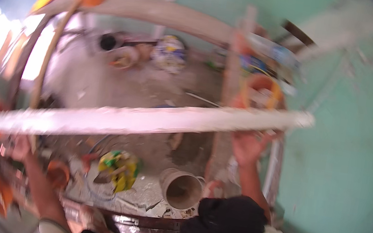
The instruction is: The person applies plaster to a long white cornice molding using a trowel, then positions and presses the molding onto the ceiling-wall junction. They smooth the plaster along the molding and use a trowel to finish the surface.
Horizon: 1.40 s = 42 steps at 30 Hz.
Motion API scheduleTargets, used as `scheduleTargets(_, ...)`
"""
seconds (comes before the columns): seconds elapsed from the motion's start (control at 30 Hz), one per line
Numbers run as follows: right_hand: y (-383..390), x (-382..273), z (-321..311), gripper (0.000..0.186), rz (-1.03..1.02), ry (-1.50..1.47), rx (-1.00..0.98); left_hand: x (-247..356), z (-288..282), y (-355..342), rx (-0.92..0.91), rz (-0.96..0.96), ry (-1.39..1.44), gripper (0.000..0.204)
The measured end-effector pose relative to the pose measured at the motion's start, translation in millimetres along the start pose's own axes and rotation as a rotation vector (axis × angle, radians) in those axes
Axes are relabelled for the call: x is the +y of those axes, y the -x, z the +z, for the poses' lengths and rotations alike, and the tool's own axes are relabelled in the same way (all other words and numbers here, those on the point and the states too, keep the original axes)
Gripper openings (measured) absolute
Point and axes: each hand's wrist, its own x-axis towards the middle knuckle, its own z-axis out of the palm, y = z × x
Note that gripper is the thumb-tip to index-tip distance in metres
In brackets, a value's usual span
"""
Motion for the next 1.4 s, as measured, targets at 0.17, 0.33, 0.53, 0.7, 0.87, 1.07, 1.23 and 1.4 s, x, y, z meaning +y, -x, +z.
scheduleTargets(0.17, 14, -12, 4, 0.089, -0.061, -0.010, 0.140, -15, -61, -75, -1.360, -0.489, 0.375, 0.085)
scheduleTargets(0.33, 27, -9, 19, 0.095, -0.061, 0.093, 0.183, 3, -72, -105, -1.189, -0.598, 0.447, 0.073)
scheduleTargets(0.53, 20, -10, 28, 0.096, -0.062, 0.105, 0.203, 10, -19, -91, -0.849, -0.222, 0.113, 0.081)
scheduleTargets(0.7, 16, -37, 49, 0.095, -0.107, 0.087, 0.176, 14, 6, -101, -0.723, -0.164, 0.134, 0.092)
scheduleTargets(0.87, 29, -88, 89, 0.102, -0.227, 0.096, 0.174, 30, 43, -125, -0.567, -0.130, 0.092, 0.104)
scheduleTargets(1.07, 84, -205, 179, 0.105, -0.369, 0.080, 0.281, 30, 167, -50, -0.381, -0.071, -0.219, 0.118)
scheduleTargets(1.23, 118, -286, 277, 0.104, -0.465, 0.056, 0.398, 102, 285, 13, -0.385, -0.138, -0.130, 0.117)
scheduleTargets(1.4, 201, -357, 367, 0.103, -0.584, 0.043, 0.489, 133, 396, 56, -0.425, -0.278, -0.036, 0.115)
